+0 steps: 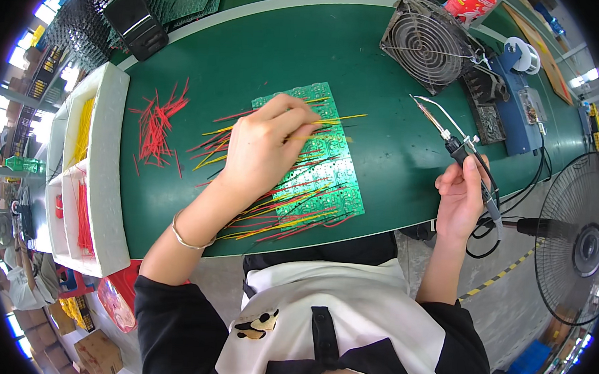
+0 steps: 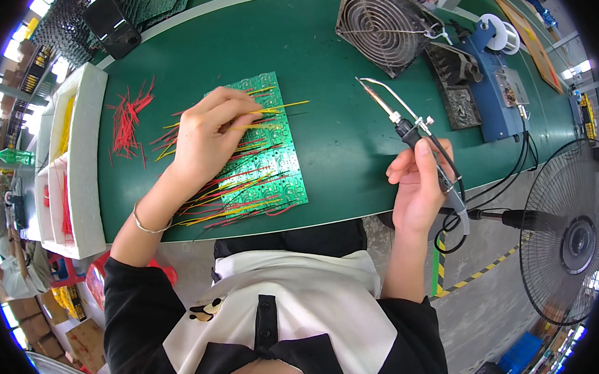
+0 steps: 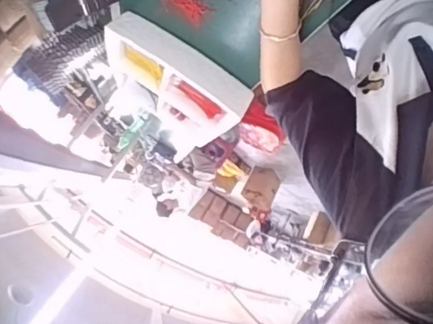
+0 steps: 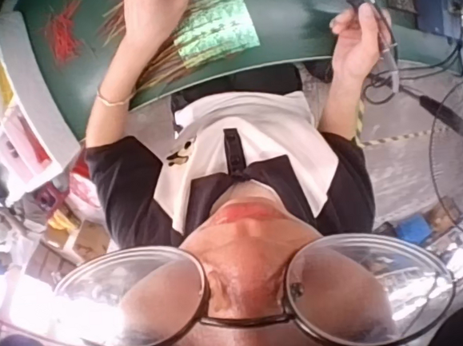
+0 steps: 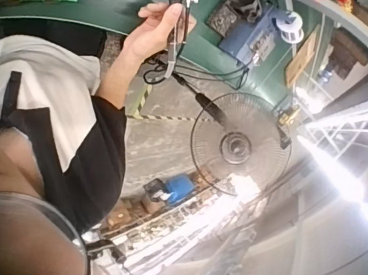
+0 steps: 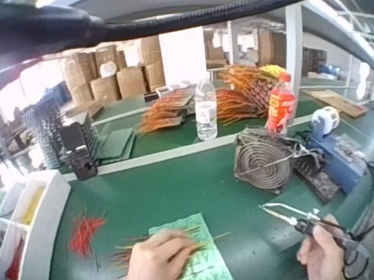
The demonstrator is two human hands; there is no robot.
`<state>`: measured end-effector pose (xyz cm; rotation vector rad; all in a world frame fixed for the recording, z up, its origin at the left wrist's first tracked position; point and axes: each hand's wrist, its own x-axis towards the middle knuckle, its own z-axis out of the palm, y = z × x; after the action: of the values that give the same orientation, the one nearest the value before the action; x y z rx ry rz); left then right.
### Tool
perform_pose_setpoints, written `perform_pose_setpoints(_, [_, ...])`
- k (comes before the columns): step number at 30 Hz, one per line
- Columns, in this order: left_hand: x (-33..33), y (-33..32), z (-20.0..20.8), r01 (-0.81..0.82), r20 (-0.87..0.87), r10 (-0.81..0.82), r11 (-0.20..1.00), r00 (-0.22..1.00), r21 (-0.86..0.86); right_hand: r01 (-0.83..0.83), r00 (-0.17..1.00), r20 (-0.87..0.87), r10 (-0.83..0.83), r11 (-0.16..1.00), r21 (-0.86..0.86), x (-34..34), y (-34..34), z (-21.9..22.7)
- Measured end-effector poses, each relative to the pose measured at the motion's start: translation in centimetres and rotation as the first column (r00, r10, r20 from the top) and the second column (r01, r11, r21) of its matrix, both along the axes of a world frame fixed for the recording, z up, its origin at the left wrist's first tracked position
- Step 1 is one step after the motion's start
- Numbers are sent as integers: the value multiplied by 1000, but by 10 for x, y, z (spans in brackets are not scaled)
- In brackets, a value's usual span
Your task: The person takes wires from a tray, positions them onto a circuit board, and solders them to the board using a soldering iron.
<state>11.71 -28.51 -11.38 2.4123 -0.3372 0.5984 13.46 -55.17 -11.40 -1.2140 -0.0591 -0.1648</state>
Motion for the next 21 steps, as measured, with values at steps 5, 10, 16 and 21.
perform_pose_setpoints(5, [3,13,22,-69,218,72,997,973,-21,-25,999,-30,26,999,34,-4,-1,-3])
perform_pose_setpoints(10, [-19,10,48,-113,-25,114,992,993,53,-23,999,-27,24,999,36,-5,1,-1])
perform_pose_setpoints(16, [-33,4,21,-21,-137,8,995,991,-93,10,1000,1,-10,1000,-29,-5,4,-5])
perform_pose_setpoints(21, [-39,5,12,-9,-173,22,997,985,77,-23,1000,1,23,997,-67,-8,5,-5])
